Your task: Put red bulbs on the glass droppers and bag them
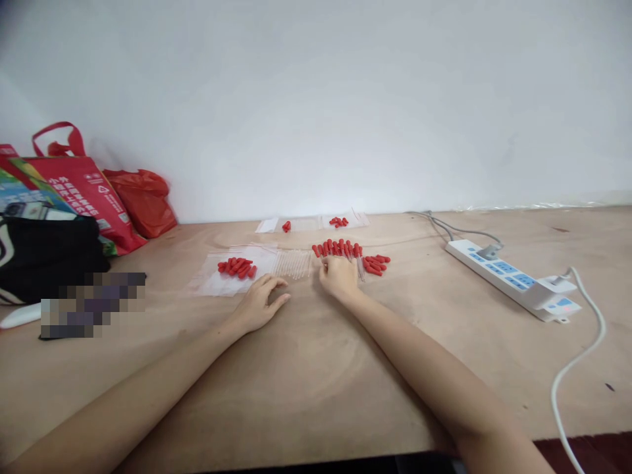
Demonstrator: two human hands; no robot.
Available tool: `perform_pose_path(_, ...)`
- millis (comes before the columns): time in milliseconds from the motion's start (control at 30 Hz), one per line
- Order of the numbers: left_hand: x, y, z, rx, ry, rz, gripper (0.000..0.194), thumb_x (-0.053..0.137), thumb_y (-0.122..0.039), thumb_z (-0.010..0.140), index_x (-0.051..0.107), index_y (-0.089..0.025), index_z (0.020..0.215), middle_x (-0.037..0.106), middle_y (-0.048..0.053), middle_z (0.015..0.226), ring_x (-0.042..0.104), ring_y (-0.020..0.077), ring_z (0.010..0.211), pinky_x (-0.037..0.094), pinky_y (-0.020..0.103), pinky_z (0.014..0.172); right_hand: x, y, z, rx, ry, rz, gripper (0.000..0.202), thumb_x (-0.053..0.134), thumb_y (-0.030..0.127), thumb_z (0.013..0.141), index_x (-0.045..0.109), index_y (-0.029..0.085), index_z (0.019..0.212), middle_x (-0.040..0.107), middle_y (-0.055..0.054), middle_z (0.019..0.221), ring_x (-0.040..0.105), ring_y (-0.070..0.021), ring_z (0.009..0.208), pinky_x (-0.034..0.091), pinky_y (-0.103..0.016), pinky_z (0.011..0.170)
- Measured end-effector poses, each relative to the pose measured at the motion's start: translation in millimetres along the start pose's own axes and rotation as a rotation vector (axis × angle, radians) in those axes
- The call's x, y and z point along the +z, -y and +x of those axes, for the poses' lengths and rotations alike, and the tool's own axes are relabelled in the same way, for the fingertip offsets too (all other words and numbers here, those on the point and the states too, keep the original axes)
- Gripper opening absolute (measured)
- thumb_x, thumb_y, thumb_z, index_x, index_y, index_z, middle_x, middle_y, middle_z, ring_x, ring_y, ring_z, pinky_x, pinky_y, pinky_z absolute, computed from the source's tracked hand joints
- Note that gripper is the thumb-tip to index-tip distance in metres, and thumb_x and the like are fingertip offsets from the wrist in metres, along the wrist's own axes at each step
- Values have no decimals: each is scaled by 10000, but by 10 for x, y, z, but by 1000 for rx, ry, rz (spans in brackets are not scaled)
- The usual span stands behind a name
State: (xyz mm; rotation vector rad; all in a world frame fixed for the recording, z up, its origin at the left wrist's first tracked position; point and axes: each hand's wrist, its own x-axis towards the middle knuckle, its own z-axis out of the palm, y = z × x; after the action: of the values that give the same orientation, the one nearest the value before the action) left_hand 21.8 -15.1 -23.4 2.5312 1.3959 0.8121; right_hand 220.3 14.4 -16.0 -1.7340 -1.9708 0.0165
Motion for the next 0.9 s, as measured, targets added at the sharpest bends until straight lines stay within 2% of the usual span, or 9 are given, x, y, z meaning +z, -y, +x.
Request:
perform_pose_path(100, -9, 11, 2, 5, -7, -4, 91, 531, -208, 763, 553, -171, 843, 541, 44, 853, 522, 190, 849, 427, 341, 771, 115, 122, 181, 130, 18, -65, 244, 375, 241, 800, 571, 158, 921, 656, -99, 847, 573, -226, 842, 234, -345, 743)
perform_pose_path(200, -25, 10, 0, 3, 1, 4, 74, 525, -208, 766, 564, -170, 816, 541, 43, 834, 521, 189, 835, 426, 340, 764, 214, 204, 292, 200, 37, -128, 244, 377, 223, 789, 522, 120, 956, 650, -134, 835, 587, -242, 824, 226, -365, 750)
perform_pose_path(433, 10, 15, -2, 5, -1, 57, 83, 526, -232, 766, 574, -180, 809, 554, 39, 825, 519, 189, 822, 413, 327, 738, 272, 199, 314, 152, 19, -136, 219, 377, 239, 783, 555, 137, 863, 652, -120, 826, 593, -234, 784, 220, -393, 771)
perform_pose_path(500, -13, 72, 13, -42, -80, 183, 98, 536, -272, 761, 580, -189, 790, 564, 41, 812, 516, 205, 812, 394, 345, 723, 270, 205, 307, 139, 10, -124, 235, 380, 276, 788, 574, 149, 829, 653, -107, 824, 590, -233, 785, 221, -399, 783)
perform_pose_path(600, -121, 232, 52, -177, -264, 488, 139, 545, -319, 747, 595, -192, 771, 579, 68, 807, 501, 252, 817, 343, 389, 715, 269, 234, 308, 136, 38, -129, 257, 397, 307, 778, 600, 152, 801, 656, -106, 816, 590, -232, 774, 222, -405, 799)
perform_pose_path(667, -208, 359, 76, -252, -326, 621, 165, 535, -342, 747, 603, -193, 765, 584, 81, 814, 495, 266, 815, 319, 392, 701, 272, 257, 318, 147, 67, -147, 262, 409, 299, 766, 613, 139, 805, 656, -120, 814, 592, -232, 764, 223, -405, 803)
perform_pose_path(767, -281, 507, 96, -269, -314, 675, 207, 510, -377, 758, 618, -201, 740, 586, 83, 816, 490, 265, 818, 300, 384, 690, 285, 289, 346, 167, 103, -173, 261, 428, 280, 754, 631, 120, 796, 654, -145, 809, 594, -236, 748, 216, -411, 811)
perform_pose_path(900, -258, 581, 111, -268, -291, 674, 235, 501, -386, 760, 633, -201, 697, 584, 82, 806, 485, 262, 814, 288, 387, 695, 313, 330, 384, 159, 143, -194, 234, 433, 228, 755, 643, 126, 754, 658, -148, 798, 594, -237, 731, 197, -421, 819)
